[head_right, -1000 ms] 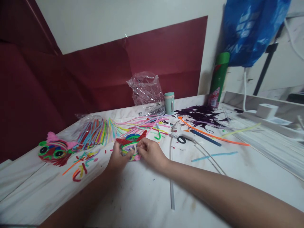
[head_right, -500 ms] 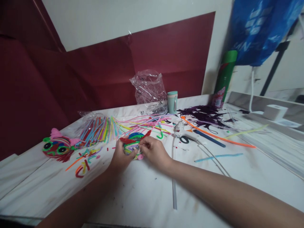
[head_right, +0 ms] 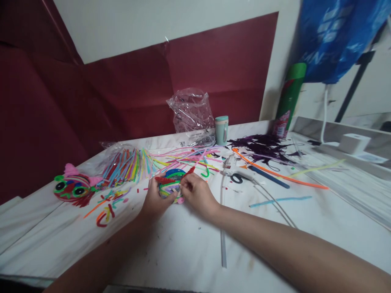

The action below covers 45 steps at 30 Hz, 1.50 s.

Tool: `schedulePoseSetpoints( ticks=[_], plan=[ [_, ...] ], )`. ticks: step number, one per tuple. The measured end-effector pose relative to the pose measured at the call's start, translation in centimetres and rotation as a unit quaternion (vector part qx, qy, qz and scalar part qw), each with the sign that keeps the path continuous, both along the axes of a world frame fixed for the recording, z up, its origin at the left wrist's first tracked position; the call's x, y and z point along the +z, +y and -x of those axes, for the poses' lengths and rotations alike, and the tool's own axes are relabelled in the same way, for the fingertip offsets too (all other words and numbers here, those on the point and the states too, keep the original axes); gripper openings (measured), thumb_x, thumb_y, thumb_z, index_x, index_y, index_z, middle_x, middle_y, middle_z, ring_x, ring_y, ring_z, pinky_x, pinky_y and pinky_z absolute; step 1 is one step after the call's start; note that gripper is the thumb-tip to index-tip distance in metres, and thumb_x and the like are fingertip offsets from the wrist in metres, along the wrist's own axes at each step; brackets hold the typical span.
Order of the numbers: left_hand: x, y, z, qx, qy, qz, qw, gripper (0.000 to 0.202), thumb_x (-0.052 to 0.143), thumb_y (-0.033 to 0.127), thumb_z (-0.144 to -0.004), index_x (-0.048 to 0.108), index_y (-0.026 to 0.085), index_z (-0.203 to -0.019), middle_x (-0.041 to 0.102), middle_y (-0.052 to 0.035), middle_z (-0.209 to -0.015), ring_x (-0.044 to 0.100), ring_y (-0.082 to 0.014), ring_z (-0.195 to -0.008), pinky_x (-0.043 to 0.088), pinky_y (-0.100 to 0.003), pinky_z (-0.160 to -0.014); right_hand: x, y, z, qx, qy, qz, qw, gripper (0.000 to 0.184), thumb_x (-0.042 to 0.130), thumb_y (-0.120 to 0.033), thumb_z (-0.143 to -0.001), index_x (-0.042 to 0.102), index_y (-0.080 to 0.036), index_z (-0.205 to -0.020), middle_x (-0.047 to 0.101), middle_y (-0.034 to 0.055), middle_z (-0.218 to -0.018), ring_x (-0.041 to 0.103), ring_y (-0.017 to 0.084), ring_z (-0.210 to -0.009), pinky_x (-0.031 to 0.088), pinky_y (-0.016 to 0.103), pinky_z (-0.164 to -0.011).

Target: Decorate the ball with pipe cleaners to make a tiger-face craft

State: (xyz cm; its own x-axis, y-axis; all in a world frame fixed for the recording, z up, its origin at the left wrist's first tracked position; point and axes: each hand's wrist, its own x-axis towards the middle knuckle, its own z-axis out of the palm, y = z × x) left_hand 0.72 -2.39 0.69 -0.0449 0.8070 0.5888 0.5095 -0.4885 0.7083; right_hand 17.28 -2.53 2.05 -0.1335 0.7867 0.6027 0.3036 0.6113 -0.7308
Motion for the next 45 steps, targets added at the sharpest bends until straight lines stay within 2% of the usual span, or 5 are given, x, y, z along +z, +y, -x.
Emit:
schedulePoseSetpoints(
  ticks=[4, 13, 17, 26, 45],
  plan=[
    [0.2, 0.0, -0.2, 0.009, -0.014, 0.002, 1.0, 0.063, 0.074, 0.023, -0.056, 0.047, 0.019, -0.112, 0.052, -0.0101, -0.115, 0.05, -0.028, -0.115, 0.04, -0.045, -0.1, -0.3, 0.0, 0.1, -0.002, 0.014, 0.002, 1.0, 0.007, 0.053, -0.018, -0.077, 0.054, -0.02, -0.071, 0.055, -0.0001, -0.068, 0.053, 0.014, -0.063, 0.043, 0.026, -0.059],
    [1.2, 0.7, 0.3, -0.065, -0.175, 0.15, 0.971, 0.052, 0.071, 0.025, -0.061, 0.045, 0.02, -0.105, 0.063, -0.0055, -0.105, 0.063, -0.0214, -0.098, 0.049, -0.036, -0.088, -0.1, 0.4, 0.0, 0.009, 0.082, 0.094, 0.992, 0.009, 0.056, -0.025, -0.075, 0.049, -0.022, -0.078, 0.051, -0.004, -0.063, 0.049, 0.013, -0.058, 0.043, 0.026, -0.056],
    [1.6, 0.9, 0.6, -0.091, -0.216, 0.163, 0.958, 0.052, 0.072, 0.025, -0.059, 0.046, 0.021, -0.105, 0.063, -0.0058, -0.109, 0.063, -0.0216, -0.1, 0.05, -0.035, -0.087, -0.6, 1.0, -0.2, -0.019, 0.08, 0.105, 0.991, 0.017, 0.058, -0.028, -0.072, 0.051, -0.021, -0.085, 0.057, 0.001, -0.079, 0.053, 0.015, -0.067, 0.046, 0.029, -0.06],
    [1.4, 0.9, 0.7, -0.089, -0.196, 0.164, 0.963, 0.056, 0.073, 0.025, -0.06, 0.045, 0.02, -0.109, 0.063, -0.0067, -0.109, 0.063, -0.0217, -0.1, 0.05, -0.035, -0.087, -1.4, 0.9, 0.0, -0.003, 0.079, 0.133, 0.988, 0.027, 0.059, -0.031, -0.072, 0.053, -0.019, -0.095, 0.058, 0.0067, -0.101, 0.057, 0.018, -0.082, 0.049, 0.031, -0.065],
    [-0.1, 0.4, 0.4, -0.079, -0.119, 0.1, 0.985, 0.068, 0.079, 0.024, -0.055, 0.048, 0.019, -0.115, 0.06, -0.0094, -0.112, 0.056, -0.0274, -0.112, 0.044, -0.042, -0.096, 0.6, -1.0, -0.6, 0.015, 0.001, 0.049, 0.999, 0.01, 0.053, -0.026, -0.08, 0.059, -0.02, -0.075, 0.058, 0.0003, -0.067, 0.053, 0.014, -0.061, 0.043, 0.026, -0.057]
  ],
)
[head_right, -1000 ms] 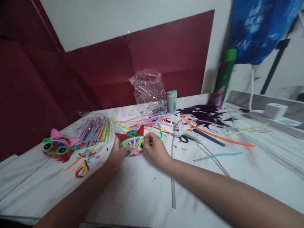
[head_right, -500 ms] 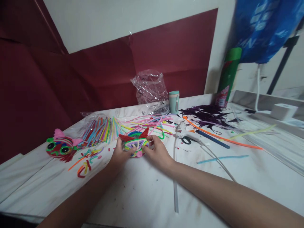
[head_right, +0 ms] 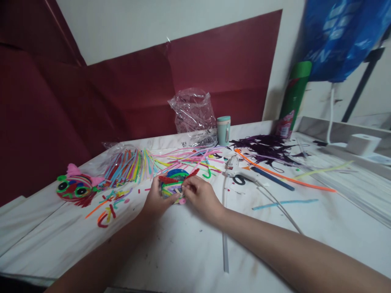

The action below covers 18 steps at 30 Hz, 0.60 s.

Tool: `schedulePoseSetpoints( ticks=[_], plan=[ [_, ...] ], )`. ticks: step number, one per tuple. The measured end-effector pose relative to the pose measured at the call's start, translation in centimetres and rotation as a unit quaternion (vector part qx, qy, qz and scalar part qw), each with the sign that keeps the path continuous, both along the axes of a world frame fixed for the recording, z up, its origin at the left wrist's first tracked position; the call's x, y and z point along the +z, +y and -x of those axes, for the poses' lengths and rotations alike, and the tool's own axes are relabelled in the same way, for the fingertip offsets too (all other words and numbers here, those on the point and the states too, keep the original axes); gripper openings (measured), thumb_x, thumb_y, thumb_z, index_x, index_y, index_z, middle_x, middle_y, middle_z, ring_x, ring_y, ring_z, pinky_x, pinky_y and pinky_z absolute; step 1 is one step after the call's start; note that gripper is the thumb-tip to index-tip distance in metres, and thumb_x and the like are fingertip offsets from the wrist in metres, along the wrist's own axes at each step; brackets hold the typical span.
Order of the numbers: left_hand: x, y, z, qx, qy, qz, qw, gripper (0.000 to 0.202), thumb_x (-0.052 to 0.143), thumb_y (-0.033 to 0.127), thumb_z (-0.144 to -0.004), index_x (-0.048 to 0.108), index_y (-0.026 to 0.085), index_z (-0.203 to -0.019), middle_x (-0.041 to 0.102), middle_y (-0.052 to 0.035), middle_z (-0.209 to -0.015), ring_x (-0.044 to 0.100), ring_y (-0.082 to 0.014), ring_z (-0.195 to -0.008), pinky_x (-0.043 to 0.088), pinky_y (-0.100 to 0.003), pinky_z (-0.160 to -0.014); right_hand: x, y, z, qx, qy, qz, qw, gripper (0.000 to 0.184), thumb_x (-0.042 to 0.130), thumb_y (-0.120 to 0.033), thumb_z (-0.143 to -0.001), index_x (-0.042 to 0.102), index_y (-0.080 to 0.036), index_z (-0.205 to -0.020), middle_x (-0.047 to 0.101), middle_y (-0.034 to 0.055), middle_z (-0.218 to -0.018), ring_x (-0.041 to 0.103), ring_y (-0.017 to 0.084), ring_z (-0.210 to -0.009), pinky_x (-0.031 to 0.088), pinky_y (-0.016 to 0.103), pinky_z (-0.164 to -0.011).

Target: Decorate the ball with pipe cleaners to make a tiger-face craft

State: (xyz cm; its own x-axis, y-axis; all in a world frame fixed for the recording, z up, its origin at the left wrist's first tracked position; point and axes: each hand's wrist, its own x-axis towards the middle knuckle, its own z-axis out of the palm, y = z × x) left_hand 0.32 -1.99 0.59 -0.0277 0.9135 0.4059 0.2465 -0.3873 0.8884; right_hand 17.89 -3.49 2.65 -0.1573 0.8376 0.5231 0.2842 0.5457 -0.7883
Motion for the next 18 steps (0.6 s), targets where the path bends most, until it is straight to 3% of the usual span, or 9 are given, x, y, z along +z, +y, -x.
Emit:
schedulePoseSetpoints(
  ticks=[4, 10, 14, 18],
  plan=[
    [0.3, 0.0, -0.2, -0.001, -0.009, 0.003, 1.0, 0.065, 0.078, 0.025, -0.058, 0.049, 0.018, -0.115, 0.06, -0.0103, -0.113, 0.057, -0.0273, -0.111, 0.044, -0.042, -0.096, 0.7, -0.4, -0.3, 0.008, 0.009, -0.021, 1.0, 0.014, 0.052, -0.027, -0.082, 0.055, -0.021, -0.07, 0.056, -0.0001, -0.065, 0.051, 0.014, -0.061, 0.042, 0.026, -0.057],
    [0.3, 0.5, 0.1, 0.028, -0.026, 0.019, 0.999, 0.059, 0.074, 0.028, -0.063, 0.048, 0.018, -0.115, 0.06, -0.0115, -0.117, 0.057, -0.0258, -0.112, 0.044, -0.04, -0.096, 2.1, -0.1, -1.4, -0.033, 0.126, -0.002, 0.991, 0.013, 0.051, -0.03, -0.081, 0.052, -0.021, -0.071, 0.055, -0.0007, -0.066, 0.051, 0.014, -0.062, 0.043, 0.025, -0.059],
    [0.1, 1.0, 0.6, 0.026, -0.036, 0.007, 0.999, 0.05, 0.07, 0.031, -0.069, 0.049, 0.019, -0.114, 0.06, -0.0088, -0.119, 0.058, -0.0223, -0.112, 0.044, -0.036, -0.096, 0.8, 2.1, -2.6, -0.07, 0.041, 0.071, 0.994, 0.013, 0.051, -0.03, -0.074, 0.051, -0.021, -0.065, 0.054, -0.0014, -0.058, 0.049, 0.014, -0.054, 0.038, 0.026, -0.051],
    [0.0, 1.1, 0.9, 0.02, -0.04, 0.004, 0.999, 0.046, 0.068, 0.031, -0.072, 0.049, 0.02, -0.112, 0.062, -0.0081, -0.117, 0.059, -0.0207, -0.11, 0.044, -0.035, -0.096, -0.8, 4.1, -3.5, -0.104, -0.069, 0.054, 0.991, 0.005, 0.051, -0.023, -0.066, 0.055, -0.02, -0.069, 0.061, 0.0017, -0.067, 0.053, 0.016, -0.059, 0.041, 0.03, -0.057]
  ],
)
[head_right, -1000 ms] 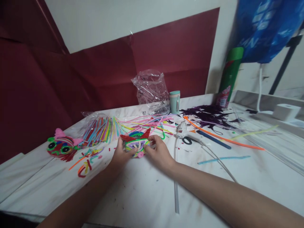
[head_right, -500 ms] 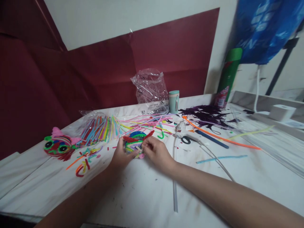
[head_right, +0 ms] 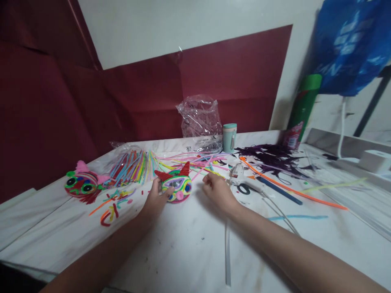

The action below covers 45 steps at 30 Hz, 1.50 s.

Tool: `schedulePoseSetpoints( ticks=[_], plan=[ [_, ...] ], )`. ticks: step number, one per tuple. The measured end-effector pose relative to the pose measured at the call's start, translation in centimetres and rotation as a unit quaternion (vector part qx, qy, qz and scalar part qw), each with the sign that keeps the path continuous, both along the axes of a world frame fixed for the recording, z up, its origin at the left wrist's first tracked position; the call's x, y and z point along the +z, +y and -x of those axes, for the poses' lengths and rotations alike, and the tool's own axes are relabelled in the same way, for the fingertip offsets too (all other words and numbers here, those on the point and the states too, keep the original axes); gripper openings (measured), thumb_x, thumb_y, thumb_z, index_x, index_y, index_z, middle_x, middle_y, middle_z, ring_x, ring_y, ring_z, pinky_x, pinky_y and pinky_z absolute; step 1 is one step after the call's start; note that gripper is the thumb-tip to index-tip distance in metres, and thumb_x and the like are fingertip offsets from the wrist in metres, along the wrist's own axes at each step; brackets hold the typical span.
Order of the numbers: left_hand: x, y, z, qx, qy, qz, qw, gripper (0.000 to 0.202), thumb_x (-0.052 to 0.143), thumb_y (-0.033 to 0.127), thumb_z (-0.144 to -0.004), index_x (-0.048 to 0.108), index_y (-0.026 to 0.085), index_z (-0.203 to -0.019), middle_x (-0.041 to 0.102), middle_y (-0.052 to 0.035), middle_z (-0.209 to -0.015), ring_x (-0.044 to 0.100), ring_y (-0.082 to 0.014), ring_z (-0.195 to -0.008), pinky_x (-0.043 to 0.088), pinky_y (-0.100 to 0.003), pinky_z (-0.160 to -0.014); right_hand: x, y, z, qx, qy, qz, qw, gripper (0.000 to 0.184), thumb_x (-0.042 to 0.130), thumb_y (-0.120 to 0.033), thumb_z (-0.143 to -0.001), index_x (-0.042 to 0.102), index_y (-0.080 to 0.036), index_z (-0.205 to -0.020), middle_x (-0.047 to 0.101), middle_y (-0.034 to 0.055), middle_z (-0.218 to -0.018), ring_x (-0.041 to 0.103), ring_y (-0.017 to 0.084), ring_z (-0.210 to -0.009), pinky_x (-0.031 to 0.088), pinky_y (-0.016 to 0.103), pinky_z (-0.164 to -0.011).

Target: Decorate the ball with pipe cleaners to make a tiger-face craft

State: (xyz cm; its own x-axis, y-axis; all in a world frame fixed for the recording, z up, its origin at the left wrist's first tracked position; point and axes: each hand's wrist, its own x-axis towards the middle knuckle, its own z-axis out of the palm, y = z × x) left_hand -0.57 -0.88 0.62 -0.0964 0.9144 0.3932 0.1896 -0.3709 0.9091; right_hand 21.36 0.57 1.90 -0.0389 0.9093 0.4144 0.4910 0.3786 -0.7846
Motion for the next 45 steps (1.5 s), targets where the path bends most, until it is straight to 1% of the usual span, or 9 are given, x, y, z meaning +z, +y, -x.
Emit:
schedulePoseSetpoints(
  ticks=[4, 7, 10, 15, 26, 33, 39, 42, 45],
  plan=[
    [-0.1, -0.1, -0.1, -0.009, -0.008, 0.018, 1.0, 0.05, 0.07, 0.032, -0.07, 0.048, 0.02, -0.114, 0.062, -0.0095, -0.118, 0.06, -0.0218, -0.109, 0.046, -0.036, -0.094, -0.7, -0.3, 0.6, 0.031, 0.012, -0.01, 0.999, 0.027, 0.054, -0.026, -0.07, 0.063, -0.017, -0.093, 0.067, 0.0087, -0.092, 0.061, 0.02, -0.075, 0.048, 0.034, -0.066],
    [0.0, -0.3, -0.2, -0.025, -0.026, 0.029, 0.999, 0.054, 0.072, 0.031, -0.067, 0.049, 0.02, -0.114, 0.062, -0.011, -0.119, 0.061, -0.0234, -0.109, 0.048, -0.036, -0.092, -1.1, -1.5, 1.6, 0.074, 0.011, 0.025, 0.997, 0.042, 0.055, -0.031, -0.074, 0.059, -0.016, -0.113, 0.065, 0.0112, -0.102, 0.06, 0.017, -0.067, 0.05, 0.034, -0.064],
    [0.3, -0.6, -0.4, -0.042, -0.037, 0.02, 0.998, 0.049, 0.069, 0.034, -0.07, 0.049, 0.019, -0.112, 0.063, -0.011, -0.117, 0.061, -0.0236, -0.109, 0.049, -0.036, -0.092, -1.4, -2.4, 2.3, 0.1, 0.002, 0.023, 0.995, 0.047, 0.055, -0.031, -0.076, 0.054, -0.014, -0.12, 0.063, 0.0125, -0.105, 0.06, 0.017, -0.07, 0.051, 0.035, -0.066],
    [0.8, -0.7, -0.4, -0.032, -0.043, 0.011, 0.999, 0.038, 0.062, 0.035, -0.076, 0.048, 0.021, -0.108, 0.064, -0.0078, -0.114, 0.062, -0.0207, -0.107, 0.049, -0.034, -0.091, -1.5, -2.9, 2.5, 0.124, -0.019, -0.008, 0.992, 0.044, 0.052, -0.025, -0.078, 0.05, -0.015, -0.121, 0.06, 0.0132, -0.107, 0.06, 0.02, -0.081, 0.051, 0.033, -0.066],
    [0.7, -0.7, 0.2, 0.064, 0.069, 0.015, 0.995, 0.044, 0.071, 0.031, -0.066, 0.052, 0.019, -0.104, 0.066, -0.0074, -0.102, 0.063, -0.0231, -0.1, 0.048, -0.037, -0.091, -1.4, -3.7, 2.8, 0.124, -0.029, -0.055, 0.99, 0.04, 0.052, -0.021, -0.077, 0.051, -0.015, -0.116, 0.059, 0.0133, -0.104, 0.06, 0.021, -0.084, 0.052, 0.032, -0.064],
    [1.6, -0.9, 0.2, -0.073, -0.064, 0.046, 0.994, 0.039, 0.059, 0.042, -0.078, 0.051, 0.02, -0.108, 0.065, -0.007, -0.112, 0.062, -0.0211, -0.105, 0.049, -0.035, -0.091, -1.4, -2.9, 2.7, 0.103, 0.004, -0.012, 0.995, 0.035, 0.051, -0.017, -0.077, 0.054, -0.016, -0.112, 0.062, 0.0125, -0.105, 0.063, 0.021, -0.087, 0.053, 0.032, -0.065],
    [1.2, -0.7, -0.1, -0.09, -0.042, 0.075, 0.992, 0.066, 0.078, 0.024, -0.059, 0.046, 0.02, -0.116, 0.064, -0.0084, -0.115, 0.061, -0.0233, -0.107, 0.047, -0.035, -0.093, -1.7, -2.3, 2.6, 0.095, 0.015, 0.012, 0.995, 0.033, 0.05, -0.019, -0.08, 0.054, -0.015, -0.112, 0.064, 0.0116, -0.102, 0.064, 0.021, -0.086, 0.053, 0.034, -0.07],
    [1.1, -0.8, -0.2, -0.096, -0.037, 0.078, 0.992, 0.068, 0.08, 0.022, -0.057, 0.045, 0.02, -0.116, 0.064, -0.0081, -0.115, 0.062, -0.023, -0.107, 0.048, -0.034, -0.093, -1.7, -2.5, 2.5, 0.083, -0.012, -0.028, 0.996, 0.031, 0.048, -0.016, -0.081, 0.053, -0.016, -0.112, 0.064, 0.0112, -0.103, 0.063, 0.02, -0.085, 0.054, 0.034, -0.068],
    [1.2, -0.9, -0.3, -0.1, -0.041, 0.079, 0.991, 0.067, 0.08, 0.023, -0.058, 0.045, 0.02, -0.115, 0.064, -0.007, -0.114, 0.061, -0.0225, -0.107, 0.048, -0.034, -0.092, -1.5, -2.9, 2.3, 0.089, -0.069, -0.136, 0.984, 0.027, 0.047, -0.013, -0.082, 0.054, -0.018, -0.108, 0.06, 0.0119, -0.107, 0.06, 0.022, -0.095, 0.054, 0.036, -0.074]
  ],
)
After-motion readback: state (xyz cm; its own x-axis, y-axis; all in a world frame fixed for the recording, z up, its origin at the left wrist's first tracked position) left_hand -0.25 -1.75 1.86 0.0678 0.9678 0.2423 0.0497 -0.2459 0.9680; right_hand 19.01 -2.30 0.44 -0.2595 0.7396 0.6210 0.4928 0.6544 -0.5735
